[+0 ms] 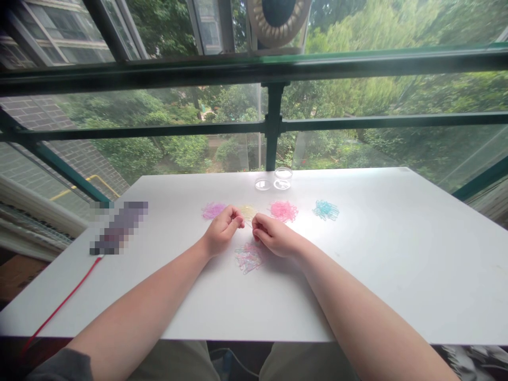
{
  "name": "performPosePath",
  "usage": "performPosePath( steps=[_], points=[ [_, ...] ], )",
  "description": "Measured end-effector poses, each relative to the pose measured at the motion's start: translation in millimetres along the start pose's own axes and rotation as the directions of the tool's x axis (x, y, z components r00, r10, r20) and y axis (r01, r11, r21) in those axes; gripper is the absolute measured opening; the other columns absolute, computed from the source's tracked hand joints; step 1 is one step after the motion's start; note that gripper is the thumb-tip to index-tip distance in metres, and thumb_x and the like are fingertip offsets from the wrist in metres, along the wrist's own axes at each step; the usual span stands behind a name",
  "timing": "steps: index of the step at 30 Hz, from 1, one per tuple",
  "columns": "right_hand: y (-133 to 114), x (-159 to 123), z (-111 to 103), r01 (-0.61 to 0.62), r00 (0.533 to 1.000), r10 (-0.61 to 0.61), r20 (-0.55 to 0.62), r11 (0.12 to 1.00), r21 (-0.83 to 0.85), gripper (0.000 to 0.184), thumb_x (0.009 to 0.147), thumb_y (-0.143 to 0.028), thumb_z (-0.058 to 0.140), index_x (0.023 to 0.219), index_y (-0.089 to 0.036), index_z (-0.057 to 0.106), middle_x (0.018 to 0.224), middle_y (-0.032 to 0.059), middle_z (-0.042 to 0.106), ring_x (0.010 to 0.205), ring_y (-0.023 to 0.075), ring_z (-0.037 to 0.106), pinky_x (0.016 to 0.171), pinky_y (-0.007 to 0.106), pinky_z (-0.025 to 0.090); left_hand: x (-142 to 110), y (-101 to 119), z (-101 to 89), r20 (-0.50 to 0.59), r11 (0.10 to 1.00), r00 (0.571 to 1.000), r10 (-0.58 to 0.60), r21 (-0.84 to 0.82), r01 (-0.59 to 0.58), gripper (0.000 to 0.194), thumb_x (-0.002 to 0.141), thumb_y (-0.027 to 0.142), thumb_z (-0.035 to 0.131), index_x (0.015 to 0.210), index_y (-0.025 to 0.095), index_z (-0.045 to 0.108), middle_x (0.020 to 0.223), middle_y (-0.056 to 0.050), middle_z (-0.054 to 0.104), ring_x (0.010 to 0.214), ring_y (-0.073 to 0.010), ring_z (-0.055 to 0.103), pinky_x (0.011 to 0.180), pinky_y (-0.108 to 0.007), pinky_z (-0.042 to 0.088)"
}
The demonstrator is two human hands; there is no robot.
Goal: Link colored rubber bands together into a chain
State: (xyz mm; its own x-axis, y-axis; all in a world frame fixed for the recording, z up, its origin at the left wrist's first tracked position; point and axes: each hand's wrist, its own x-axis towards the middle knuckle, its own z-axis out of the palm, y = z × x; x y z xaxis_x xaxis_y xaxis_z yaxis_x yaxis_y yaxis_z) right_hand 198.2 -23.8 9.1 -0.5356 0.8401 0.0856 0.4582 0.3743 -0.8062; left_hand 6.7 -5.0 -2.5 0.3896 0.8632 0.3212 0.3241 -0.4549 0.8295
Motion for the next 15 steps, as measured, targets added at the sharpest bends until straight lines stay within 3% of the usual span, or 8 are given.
performPosePath(
  steps=[2,7,15],
  points=[
    [0.4,0.0,0.0,0.009,1.0,-0.009,0.0,1.0,-0.005,0.009,0.081,-0.012,0.039,0.077,-0.02,0.04,0.065,-0.0023,0.052,0.058,0.0111,0.046,0.056,0.025,0.037,0.0,-1.4,0.1,0.029,1.0,0.999,-0.02,-0.005,0.02,0.015,0.088,0.03,0.042,0.084,0.017,0.047,0.076,-0.002,0.059,0.073,-0.0127,0.054,0.069,-0.025,0.042],
    [2.9,1.7,1.5,0.028,0.999,-0.029,-0.018,0.998,-0.048,0.008,0.08,-0.013,0.042,0.076,-0.02,0.042,0.064,-0.0032,0.047,0.058,0.0104,0.041,0.054,0.024,0.034,-2.2,0.5,0.1,0.243,0.998,0.968,-0.059,0.043,0.05,0.014,0.086,0.029,0.043,0.081,0.018,0.048,0.072,0.001,0.06,0.065,-0.0108,0.051,0.063,-0.023,0.04],
    [6.7,2.0,1.9,0.022,1.0,-0.022,-0.019,1.0,-0.022,0.006,0.082,-0.018,0.045,0.076,-0.019,0.044,0.063,-0.0034,0.046,0.058,0.0107,0.042,0.054,0.024,0.033,-3.4,6.6,-1.8,0.264,0.998,0.963,-0.055,0.049,0.043,0.014,0.086,0.027,0.042,0.078,0.017,0.047,0.069,0.002,0.058,0.064,-0.0104,0.05,0.063,-0.022,0.04]
  ],
)
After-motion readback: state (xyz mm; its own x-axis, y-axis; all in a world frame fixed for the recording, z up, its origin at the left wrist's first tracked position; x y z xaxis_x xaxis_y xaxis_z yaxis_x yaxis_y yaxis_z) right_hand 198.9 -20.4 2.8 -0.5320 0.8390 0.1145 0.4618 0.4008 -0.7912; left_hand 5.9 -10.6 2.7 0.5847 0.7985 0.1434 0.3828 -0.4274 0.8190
